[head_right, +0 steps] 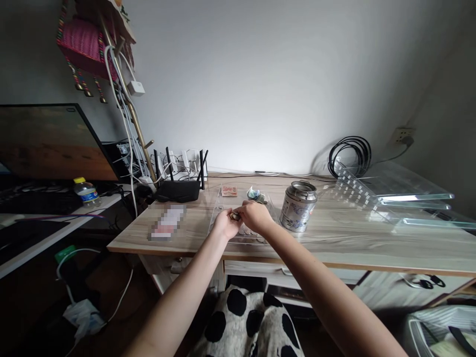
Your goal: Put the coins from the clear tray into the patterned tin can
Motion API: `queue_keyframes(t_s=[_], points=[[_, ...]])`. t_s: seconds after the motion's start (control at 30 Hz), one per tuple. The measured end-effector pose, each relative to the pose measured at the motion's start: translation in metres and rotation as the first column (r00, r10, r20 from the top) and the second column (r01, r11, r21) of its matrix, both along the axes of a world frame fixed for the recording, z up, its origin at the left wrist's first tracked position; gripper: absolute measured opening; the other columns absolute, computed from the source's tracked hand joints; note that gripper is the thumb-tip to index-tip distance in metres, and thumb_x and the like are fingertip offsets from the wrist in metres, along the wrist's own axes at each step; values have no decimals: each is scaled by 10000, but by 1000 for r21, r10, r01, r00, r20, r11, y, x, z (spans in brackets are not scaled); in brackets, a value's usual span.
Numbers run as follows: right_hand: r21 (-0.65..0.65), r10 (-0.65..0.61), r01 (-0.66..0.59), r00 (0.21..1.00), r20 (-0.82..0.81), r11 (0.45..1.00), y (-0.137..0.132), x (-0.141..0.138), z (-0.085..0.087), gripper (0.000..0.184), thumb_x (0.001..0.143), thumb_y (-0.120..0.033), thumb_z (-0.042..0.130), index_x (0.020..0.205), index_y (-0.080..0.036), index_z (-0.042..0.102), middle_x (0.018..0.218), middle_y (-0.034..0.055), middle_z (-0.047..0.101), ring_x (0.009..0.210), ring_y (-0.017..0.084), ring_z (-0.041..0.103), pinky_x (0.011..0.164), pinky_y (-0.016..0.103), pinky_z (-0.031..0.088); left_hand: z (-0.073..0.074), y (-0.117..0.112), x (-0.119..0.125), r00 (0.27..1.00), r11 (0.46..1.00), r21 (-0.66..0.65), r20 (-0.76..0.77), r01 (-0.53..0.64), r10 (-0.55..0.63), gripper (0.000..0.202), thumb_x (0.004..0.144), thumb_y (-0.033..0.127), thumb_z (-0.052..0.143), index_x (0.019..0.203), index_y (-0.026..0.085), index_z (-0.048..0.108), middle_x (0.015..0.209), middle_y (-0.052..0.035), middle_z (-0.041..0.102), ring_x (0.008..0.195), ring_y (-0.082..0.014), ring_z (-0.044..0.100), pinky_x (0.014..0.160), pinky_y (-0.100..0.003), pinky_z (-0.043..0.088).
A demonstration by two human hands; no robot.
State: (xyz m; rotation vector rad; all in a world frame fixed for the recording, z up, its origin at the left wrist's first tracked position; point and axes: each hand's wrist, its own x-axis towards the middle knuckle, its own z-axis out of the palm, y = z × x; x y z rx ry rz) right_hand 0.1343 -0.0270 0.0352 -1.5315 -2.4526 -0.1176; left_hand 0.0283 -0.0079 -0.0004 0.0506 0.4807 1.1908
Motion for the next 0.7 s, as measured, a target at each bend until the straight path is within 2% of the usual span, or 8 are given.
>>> queue_keyframes(t_s=[0.1,0.23,0.33,0.43,0.5,0.6,0.67,0.7], points=[[-15,19,-19,999,38,1000,-2,5,7,302,757,-214,407,941,-304,630,861,37,586,788,176,527,617,252,379,0,0,1,994,993,52,13,105,-106,230,794,119,296,609,130,432,557,-38,467,504,-106,488,495,-240,464],[36,-27,26,999,24,999,-5,4,12,283,793,-238,375,886,-255,642,864,54,588,778,164,527,591,240,380,-1,-1,2,995,991,99,19,92,-94,202,770,71,307,634,120,447,591,-50,506,543,-110,529,542,-254,493],[122,-100,101,995,-19,987,-9,11,22,284,813,-293,361,865,-216,629,880,65,595,735,151,532,563,242,387,-1,-2,0,990,983,123,25,137,-141,175,738,23,331,683,81,487,654,-91,547,612,-126,574,574,-247,507],[205,-120,148,983,-142,967,-13,40,44,305,817,-319,345,894,-208,618,889,46,610,659,121,537,543,240,405,-1,-3,-2,987,979,130,10,159,-162,171,720,2,356,760,40,518,769,-153,578,749,-175,603,594,-241,515],[231,-146,192,968,-202,954,-14,69,62,303,801,-321,364,885,-207,632,834,37,629,619,111,539,526,231,410,-2,-4,-2,991,984,117,8,131,-133,174,717,0,368,780,40,525,789,-157,586,797,-193,603,618,-253,520],[277,-348,375,926,-143,884,-10,113,81,282,751,-319,417,838,-198,657,737,49,636,585,131,537,490,236,383,-2,-4,-1,996,991,104,15,90,-92,176,714,-5,378,790,48,528,793,-150,591,836,-202,598,669,-269,519],[287,-514,504,857,-43,815,-4,135,86,259,712,-296,446,798,-190,667,715,61,633,584,150,536,477,243,359,-3,-4,0,997,991,111,14,75,-77,178,709,-12,382,797,48,525,814,-156,589,862,-208,591,694,-272,514],[276,-561,536,828,12,798,-2,142,86,250,695,-280,453,781,-188,669,714,64,633,589,157,536,476,244,351,-3,-4,1,997,990,118,13,72,-74,179,706,-15,383,800,46,523,823,-160,587,875,-213,586,704,-274,512]])
